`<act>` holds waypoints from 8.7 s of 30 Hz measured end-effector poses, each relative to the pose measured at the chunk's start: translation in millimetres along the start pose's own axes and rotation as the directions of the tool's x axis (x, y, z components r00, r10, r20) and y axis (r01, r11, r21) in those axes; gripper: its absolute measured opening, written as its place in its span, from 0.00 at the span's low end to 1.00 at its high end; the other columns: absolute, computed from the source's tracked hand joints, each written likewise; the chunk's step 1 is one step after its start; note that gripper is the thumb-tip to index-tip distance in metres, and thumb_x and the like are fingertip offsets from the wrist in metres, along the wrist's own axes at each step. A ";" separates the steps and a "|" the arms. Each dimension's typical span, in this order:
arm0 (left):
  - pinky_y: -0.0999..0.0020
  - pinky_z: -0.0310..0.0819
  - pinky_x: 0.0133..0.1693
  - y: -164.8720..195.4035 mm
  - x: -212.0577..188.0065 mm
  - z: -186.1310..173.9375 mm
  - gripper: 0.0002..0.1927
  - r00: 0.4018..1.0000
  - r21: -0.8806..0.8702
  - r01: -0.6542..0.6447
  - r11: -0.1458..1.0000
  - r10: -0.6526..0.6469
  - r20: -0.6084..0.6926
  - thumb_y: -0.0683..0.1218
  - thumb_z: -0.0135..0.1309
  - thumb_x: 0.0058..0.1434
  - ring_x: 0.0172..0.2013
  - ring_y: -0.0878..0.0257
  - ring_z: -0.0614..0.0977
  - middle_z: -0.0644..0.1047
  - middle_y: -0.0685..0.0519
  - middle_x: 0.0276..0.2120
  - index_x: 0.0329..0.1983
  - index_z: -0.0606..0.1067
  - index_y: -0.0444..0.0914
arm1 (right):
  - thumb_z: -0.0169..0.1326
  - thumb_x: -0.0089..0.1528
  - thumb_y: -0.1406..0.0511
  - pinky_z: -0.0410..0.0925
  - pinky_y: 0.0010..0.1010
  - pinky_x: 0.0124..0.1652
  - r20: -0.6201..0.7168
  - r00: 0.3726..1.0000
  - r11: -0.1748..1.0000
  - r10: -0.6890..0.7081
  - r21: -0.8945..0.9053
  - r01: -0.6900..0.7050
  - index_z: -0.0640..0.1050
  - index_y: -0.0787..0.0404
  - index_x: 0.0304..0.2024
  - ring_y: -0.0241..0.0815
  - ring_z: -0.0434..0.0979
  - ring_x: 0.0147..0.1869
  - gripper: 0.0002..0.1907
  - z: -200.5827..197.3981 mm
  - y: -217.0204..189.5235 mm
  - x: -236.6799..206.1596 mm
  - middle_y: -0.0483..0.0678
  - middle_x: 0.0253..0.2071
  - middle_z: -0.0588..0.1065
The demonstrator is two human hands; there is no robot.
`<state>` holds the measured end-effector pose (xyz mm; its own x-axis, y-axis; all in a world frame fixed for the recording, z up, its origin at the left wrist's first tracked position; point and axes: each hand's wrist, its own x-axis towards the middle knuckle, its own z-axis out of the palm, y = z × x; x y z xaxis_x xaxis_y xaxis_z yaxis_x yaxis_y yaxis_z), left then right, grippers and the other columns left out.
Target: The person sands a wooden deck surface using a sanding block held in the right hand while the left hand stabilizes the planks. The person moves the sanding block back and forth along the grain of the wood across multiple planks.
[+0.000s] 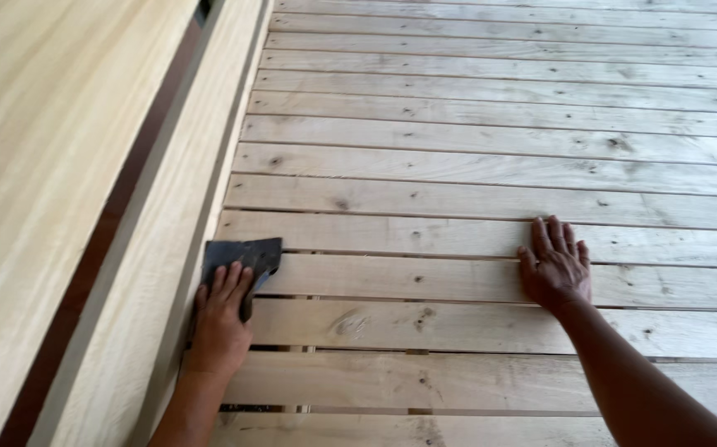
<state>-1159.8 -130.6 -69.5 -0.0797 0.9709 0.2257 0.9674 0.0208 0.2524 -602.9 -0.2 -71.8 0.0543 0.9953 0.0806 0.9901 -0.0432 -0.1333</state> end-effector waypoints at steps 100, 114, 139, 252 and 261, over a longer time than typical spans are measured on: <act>0.71 0.82 0.41 188.3 122.1 66.7 0.14 0.856 -0.442 -0.293 0.848 0.439 0.274 0.35 0.59 0.59 0.37 0.63 0.81 0.79 0.54 0.38 0.43 0.82 0.46 | 0.31 0.66 0.43 0.37 0.44 0.74 0.011 0.999 0.996 0.048 -0.072 -0.047 0.50 0.45 0.76 0.46 0.37 0.82 0.38 -1.0 -11.9 -11.1 0.45 0.80 0.43; 0.64 0.80 0.48 205.5 124.5 81.2 0.18 0.884 -0.434 -0.296 0.851 0.416 0.213 0.31 0.55 0.55 0.38 0.56 0.82 0.80 0.50 0.38 0.40 0.85 0.44 | 0.32 0.66 0.43 0.38 0.45 0.74 -0.013 1.000 0.998 0.027 -0.065 -0.028 0.51 0.47 0.77 0.49 0.38 0.83 0.38 -2.5 -14.0 -9.4 0.47 0.80 0.45; 0.63 0.79 0.47 40.1 129.5 -5.8 0.14 0.893 -0.068 -0.031 0.997 0.059 0.446 0.44 0.67 0.53 0.42 0.60 0.82 0.80 0.57 0.42 0.42 0.83 0.52 | 0.33 0.66 0.43 0.38 0.45 0.74 -0.022 0.999 0.997 0.036 -0.071 -0.037 0.52 0.46 0.76 0.47 0.39 0.82 0.38 -2.8 -11.6 -12.8 0.45 0.80 0.46; 0.51 0.39 0.70 264.5 39.0 95.4 0.31 0.894 -0.223 -0.372 0.901 0.413 0.175 0.41 0.44 0.64 0.73 0.42 0.52 0.54 0.37 0.74 0.72 0.56 0.42 | 0.34 0.65 0.43 0.38 0.45 0.73 -0.027 0.999 0.999 0.028 -0.022 -0.028 0.52 0.45 0.76 0.48 0.39 0.82 0.39 -0.2 -11.5 -6.8 0.45 0.80 0.45; 0.48 0.43 0.69 35.3 50.1 13.9 0.26 0.994 -0.004 0.113 0.994 -0.113 0.005 0.47 0.42 0.71 0.73 0.45 0.54 0.56 0.43 0.74 0.72 0.61 0.38 | 0.35 0.66 0.44 0.40 0.47 0.73 -0.045 0.999 1.000 0.030 -0.003 -0.030 0.55 0.45 0.76 0.49 0.41 0.82 0.37 2.4 -12.6 -3.0 0.46 0.80 0.48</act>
<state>-1126.3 -77.9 -62.3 -0.1869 0.9636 0.1911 0.9514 0.1291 0.2795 -615.8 -2.5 -72.7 0.0898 0.9886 0.1209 0.9885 -0.0736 -0.1323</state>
